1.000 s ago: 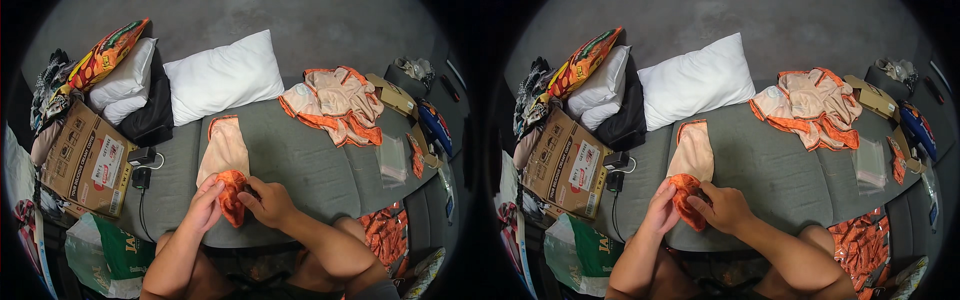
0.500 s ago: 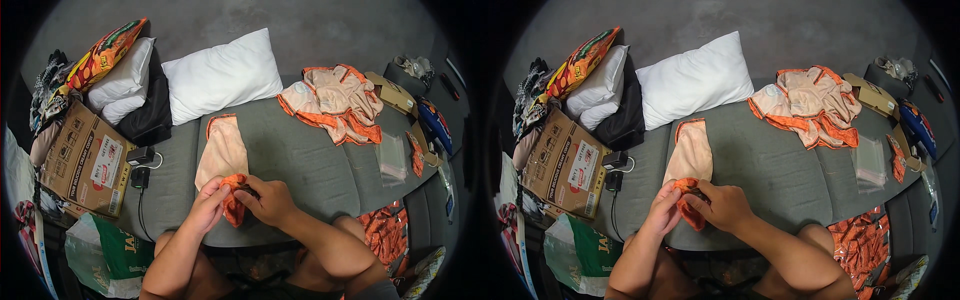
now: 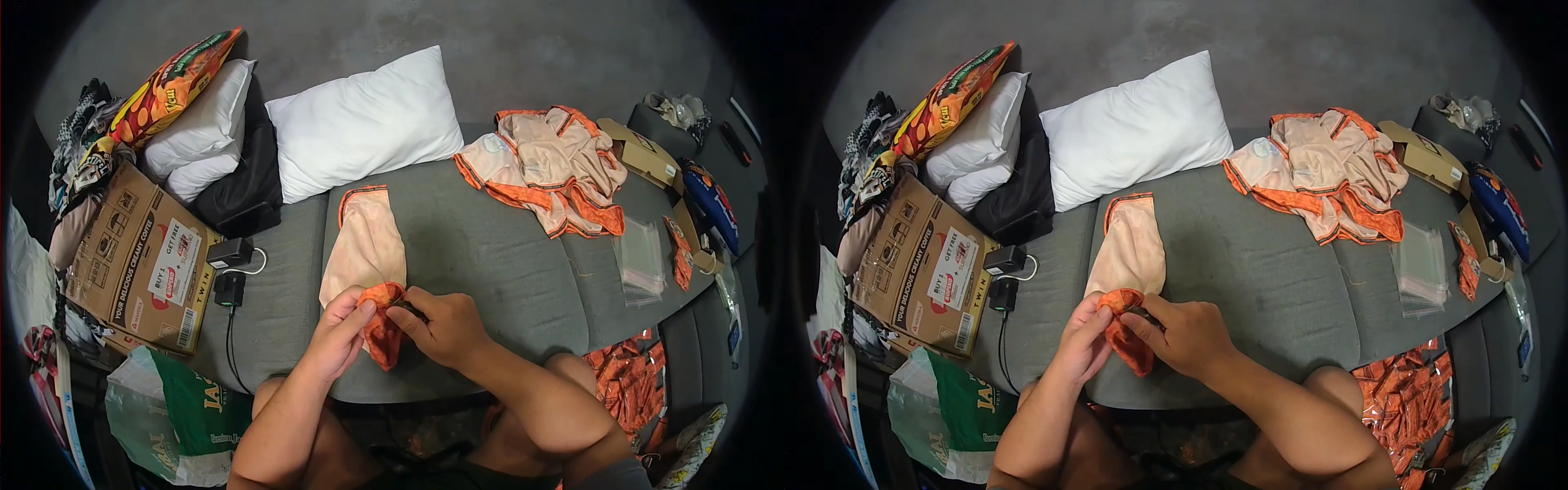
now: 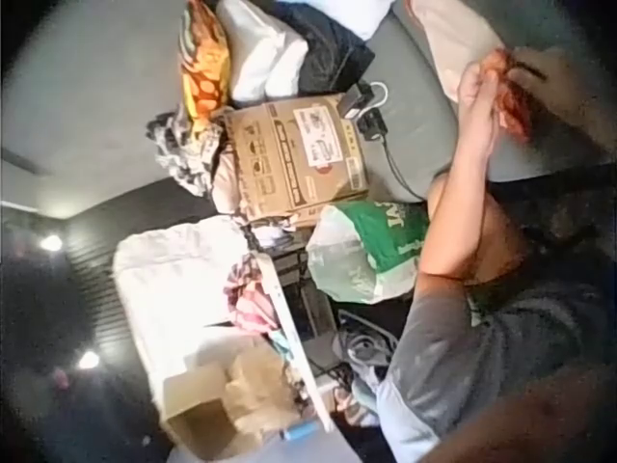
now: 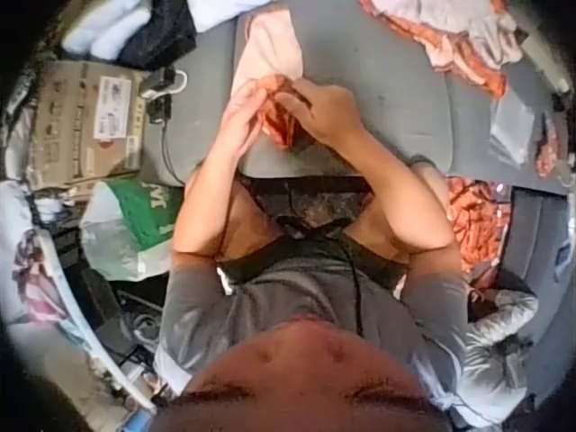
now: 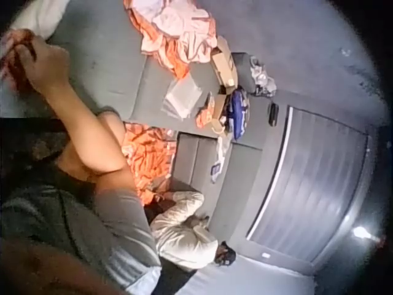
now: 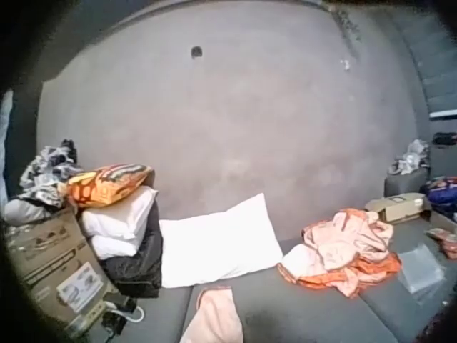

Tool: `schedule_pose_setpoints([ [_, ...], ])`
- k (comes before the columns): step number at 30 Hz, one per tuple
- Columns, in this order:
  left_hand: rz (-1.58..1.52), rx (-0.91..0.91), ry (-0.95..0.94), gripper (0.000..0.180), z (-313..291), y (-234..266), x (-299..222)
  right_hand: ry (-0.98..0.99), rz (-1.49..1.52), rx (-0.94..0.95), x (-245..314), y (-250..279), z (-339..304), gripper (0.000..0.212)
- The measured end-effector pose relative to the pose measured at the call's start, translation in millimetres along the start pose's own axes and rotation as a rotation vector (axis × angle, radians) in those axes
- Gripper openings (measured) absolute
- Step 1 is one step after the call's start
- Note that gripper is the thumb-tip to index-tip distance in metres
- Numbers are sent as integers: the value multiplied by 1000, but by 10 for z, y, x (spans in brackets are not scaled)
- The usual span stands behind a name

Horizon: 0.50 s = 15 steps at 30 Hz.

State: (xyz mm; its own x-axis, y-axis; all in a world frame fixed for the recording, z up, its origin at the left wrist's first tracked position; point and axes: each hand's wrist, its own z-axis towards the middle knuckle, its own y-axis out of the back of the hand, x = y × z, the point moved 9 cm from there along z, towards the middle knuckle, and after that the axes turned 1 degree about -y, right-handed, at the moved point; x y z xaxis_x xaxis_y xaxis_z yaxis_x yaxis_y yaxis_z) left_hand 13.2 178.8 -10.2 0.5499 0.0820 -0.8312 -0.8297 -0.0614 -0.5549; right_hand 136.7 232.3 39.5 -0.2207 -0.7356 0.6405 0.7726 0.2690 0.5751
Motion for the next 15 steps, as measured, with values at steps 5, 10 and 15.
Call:
schedule_pose_setpoints([
  [5, -2, 12, -2, 16, -12, -5, 0, -6, 10, -3, -3, 16, -11, 41],
  [10, -26, 14, -4, 17, -9, 5, -9, -21, 41, 1, -4, 46, -6, 42],
  [15, -25, 14, -14, 17, -1, 3, -16, -23, 60, 14, 3, 36, -9, 38],
])
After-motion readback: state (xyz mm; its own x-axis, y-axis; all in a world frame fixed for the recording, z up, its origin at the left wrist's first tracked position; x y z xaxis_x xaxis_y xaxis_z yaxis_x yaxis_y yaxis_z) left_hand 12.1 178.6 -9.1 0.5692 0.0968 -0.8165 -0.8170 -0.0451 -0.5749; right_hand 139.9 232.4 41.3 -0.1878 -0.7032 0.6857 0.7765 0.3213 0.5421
